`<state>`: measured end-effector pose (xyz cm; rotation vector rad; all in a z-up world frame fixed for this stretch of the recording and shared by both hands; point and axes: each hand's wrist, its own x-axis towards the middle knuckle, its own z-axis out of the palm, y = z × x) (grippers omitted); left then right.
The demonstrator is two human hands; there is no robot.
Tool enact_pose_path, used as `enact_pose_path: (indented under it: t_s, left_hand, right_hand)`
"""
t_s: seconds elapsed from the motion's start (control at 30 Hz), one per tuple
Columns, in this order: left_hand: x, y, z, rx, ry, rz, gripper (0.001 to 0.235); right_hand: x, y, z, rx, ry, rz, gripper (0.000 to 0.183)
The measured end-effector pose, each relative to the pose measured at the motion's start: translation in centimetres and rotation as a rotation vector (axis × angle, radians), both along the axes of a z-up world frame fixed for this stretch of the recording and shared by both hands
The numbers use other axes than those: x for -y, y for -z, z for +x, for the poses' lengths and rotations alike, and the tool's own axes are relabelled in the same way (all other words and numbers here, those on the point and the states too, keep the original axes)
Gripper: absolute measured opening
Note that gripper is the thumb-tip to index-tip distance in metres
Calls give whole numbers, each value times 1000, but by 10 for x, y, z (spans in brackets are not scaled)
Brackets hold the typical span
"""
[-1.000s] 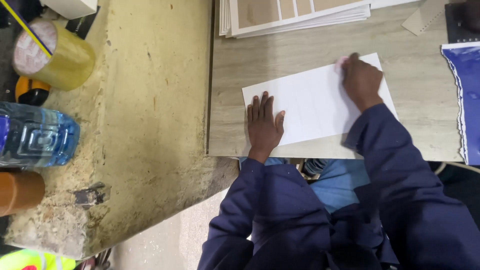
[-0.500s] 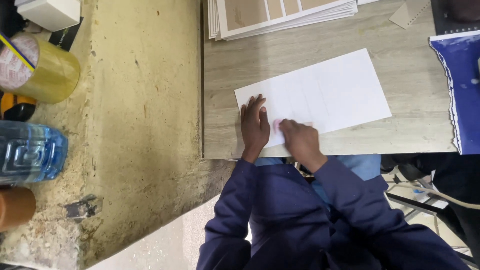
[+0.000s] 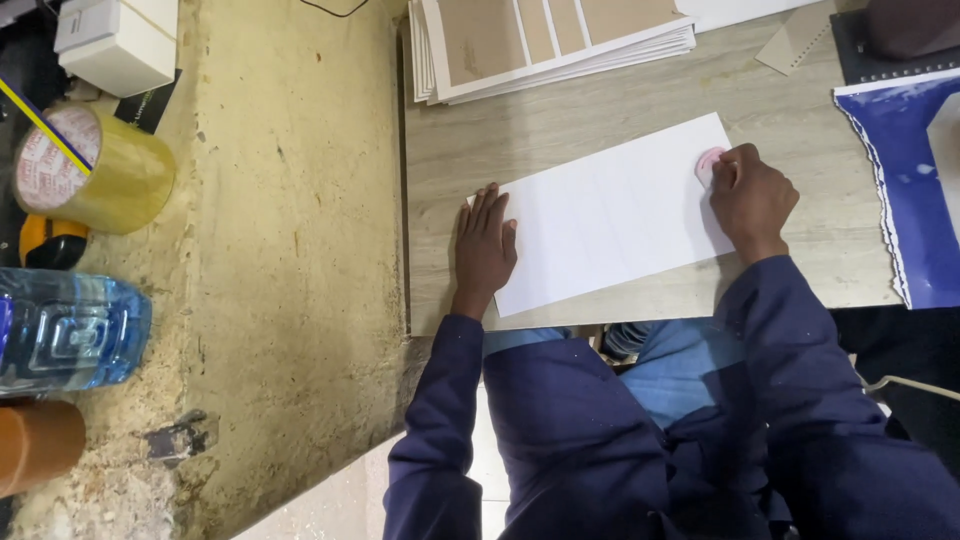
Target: Applying adhesive to paper liners and folding them over folder templates to complete the assembly.
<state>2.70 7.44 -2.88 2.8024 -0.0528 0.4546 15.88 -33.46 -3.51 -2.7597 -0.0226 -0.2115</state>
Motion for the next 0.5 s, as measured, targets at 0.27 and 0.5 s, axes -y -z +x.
enact_pose_path:
  t_s: [0.27,0.5]
  left_hand:
    - [-8,-2,3,-4,-6,-369,39]
    - [-11,-12,-1,-51,-68,-655,45]
  right_hand:
    - [-199,-37,-149,-20,-535,161,25]
    - [-227,-25,-144,-195,-730,226,31]
